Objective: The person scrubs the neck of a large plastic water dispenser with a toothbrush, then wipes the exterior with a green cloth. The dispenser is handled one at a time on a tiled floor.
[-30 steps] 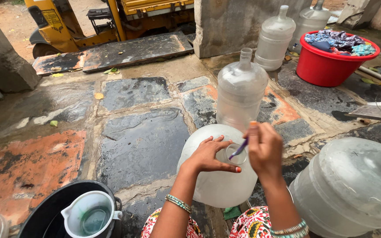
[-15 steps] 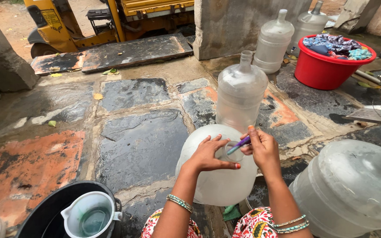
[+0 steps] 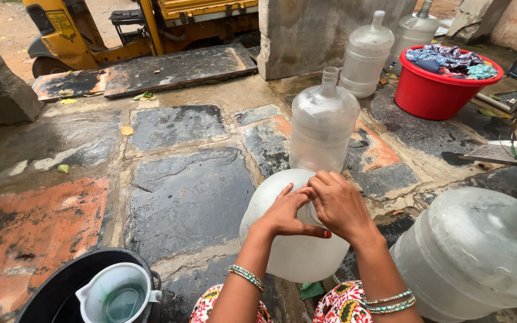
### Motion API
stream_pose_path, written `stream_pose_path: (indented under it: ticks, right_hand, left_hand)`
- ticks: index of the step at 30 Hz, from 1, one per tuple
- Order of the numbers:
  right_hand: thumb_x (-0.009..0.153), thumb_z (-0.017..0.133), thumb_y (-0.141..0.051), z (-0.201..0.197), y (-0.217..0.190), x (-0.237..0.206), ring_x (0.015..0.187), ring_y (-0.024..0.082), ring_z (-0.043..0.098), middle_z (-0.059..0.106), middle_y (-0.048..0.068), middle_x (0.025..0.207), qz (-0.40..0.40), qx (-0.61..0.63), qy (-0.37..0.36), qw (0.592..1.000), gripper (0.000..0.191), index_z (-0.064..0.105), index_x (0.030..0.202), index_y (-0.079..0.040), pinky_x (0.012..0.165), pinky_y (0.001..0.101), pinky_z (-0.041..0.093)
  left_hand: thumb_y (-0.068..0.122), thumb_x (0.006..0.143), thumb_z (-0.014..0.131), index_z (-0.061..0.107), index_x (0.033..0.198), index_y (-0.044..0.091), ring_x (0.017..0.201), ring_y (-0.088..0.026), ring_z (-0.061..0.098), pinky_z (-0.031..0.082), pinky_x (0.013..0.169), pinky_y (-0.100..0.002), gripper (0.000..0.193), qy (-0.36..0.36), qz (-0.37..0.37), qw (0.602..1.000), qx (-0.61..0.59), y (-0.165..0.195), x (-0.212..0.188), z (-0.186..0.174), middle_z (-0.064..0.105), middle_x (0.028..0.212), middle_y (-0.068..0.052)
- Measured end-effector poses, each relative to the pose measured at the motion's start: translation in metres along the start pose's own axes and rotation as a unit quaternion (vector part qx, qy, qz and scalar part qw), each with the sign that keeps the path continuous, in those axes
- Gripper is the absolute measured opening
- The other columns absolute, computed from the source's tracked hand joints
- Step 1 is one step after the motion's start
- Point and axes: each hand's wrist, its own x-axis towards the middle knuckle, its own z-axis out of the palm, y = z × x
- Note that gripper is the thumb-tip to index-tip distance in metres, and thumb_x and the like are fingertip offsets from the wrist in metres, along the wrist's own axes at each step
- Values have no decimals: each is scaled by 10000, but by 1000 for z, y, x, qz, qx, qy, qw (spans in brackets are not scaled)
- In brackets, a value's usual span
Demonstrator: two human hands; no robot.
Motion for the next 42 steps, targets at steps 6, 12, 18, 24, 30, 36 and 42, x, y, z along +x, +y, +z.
stream_pose_path:
  ticks: [6, 12, 18, 24, 30, 36, 42]
  right_hand:
    - [1027, 484, -351, 17, 11, 6, 666, 243, 659, 674, 74, 740, 216, 166, -7, 962, 421, 681, 826, -39, 617, 396, 505]
    - [1050, 564, -387, 38, 27, -2, 581, 137, 618, 654, 66, 718, 307, 311, 128, 890, 456, 716, 842, -11, 547, 293, 491]
    - [980, 627, -356, 40, 38, -10, 699, 90, 701, 709, 26, 793, 295, 504, 127, 802, 351, 721, 980, -18, 670, 251, 612]
    - [974, 628, -351, 42, 35, -13, 619, 99, 636, 667, 30, 721, 316, 435, 68, 840, 345, 749, 999, -28, 573, 252, 540]
    - [1033, 588, -383, 37, 35, -16, 649, 95, 550, 639, 21, 743, 243, 371, 28, 896, 419, 721, 903, -8, 588, 269, 449]
    - [990, 637, -357, 27, 12, -6, 711, 157, 611, 644, 64, 794, 249, 270, 78, 927, 389, 732, 860, -3, 652, 304, 479]
    - [1047, 596, -314, -23, -23, 0, 789, 121, 628, 639, 28, 845, 263, 287, 171, 905, 378, 744, 867, -17, 709, 265, 497]
  left_hand:
    - [701, 638, 824, 488, 1509, 44, 1508, -333, 373, 99, 1265, -532, 1142, 52, 67, 996, 16, -8, 0, 6, 507, 1532, -200]
    - [573, 622, 852, 453, 1473, 87, 1313, -341, 539, 198, 1210, -567, 1059, 171, 62, 981, 74, -2, -6, 4, 633, 1320, -161]
    - [343, 660, 905, 507, 1404, 147, 1149, -345, 627, 428, 1059, -458, 866, 178, 17, 983, 51, 11, -7, -16, 690, 1175, -133]
    - [270, 600, 923, 524, 1388, 138, 1202, -361, 631, 492, 989, -407, 892, 68, 33, 997, -15, -3, -17, -35, 703, 1254, -154]
    - [276, 624, 904, 407, 1552, 82, 1325, -373, 569, 429, 1124, -413, 1071, 21, 71, 995, -69, -16, -13, -11, 620, 1411, -199]
    - [535, 683, 901, 362, 1555, 36, 1444, -434, 400, 250, 1218, -449, 1140, 30, 33, 992, -118, 2, -13, -11, 500, 1502, -280]
    - [664, 614, 773, 540, 1406, 133, 1379, -374, 523, 311, 1199, -421, 981, 1, -64, 986, -157, 23, -19, -31, 642, 1382, -191]
